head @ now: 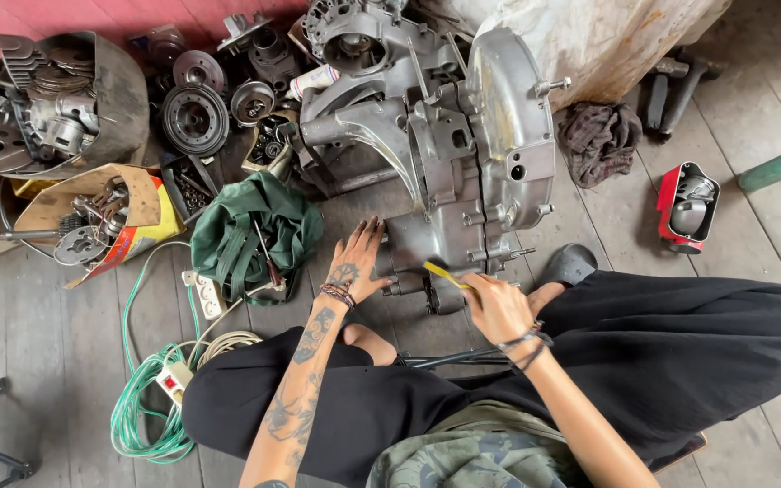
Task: The person uses a yellow measuring tool to inspect various dimensions and points on a motorcycle engine casing.
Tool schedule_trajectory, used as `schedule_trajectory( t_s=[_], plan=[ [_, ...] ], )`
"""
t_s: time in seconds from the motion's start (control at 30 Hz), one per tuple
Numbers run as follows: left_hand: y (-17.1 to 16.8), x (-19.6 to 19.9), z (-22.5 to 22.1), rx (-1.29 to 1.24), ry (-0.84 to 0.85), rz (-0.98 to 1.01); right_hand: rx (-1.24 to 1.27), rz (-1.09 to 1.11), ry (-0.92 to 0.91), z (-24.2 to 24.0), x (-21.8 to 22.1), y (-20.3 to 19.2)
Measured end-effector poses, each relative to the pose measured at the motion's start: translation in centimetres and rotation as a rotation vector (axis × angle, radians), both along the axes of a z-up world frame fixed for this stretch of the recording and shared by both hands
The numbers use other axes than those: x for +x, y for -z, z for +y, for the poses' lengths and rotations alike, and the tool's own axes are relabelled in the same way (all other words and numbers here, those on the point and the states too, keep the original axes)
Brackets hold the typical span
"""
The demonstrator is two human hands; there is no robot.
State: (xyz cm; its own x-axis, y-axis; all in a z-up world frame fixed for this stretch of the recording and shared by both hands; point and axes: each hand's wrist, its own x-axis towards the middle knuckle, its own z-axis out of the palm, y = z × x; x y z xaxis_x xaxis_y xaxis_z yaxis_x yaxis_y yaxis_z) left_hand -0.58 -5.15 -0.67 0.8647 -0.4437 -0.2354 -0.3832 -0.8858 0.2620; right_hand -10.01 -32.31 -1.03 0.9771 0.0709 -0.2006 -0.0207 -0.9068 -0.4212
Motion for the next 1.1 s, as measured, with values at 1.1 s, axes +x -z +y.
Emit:
schedule_trajectory(
  t_s=[1.1],
  plan=[
    [2.8,-0.3,0.2,0.077,-0.011,-0.109,-0.113,-0.03,-0.131,-2.7,0.7,-2.7]
  ],
)
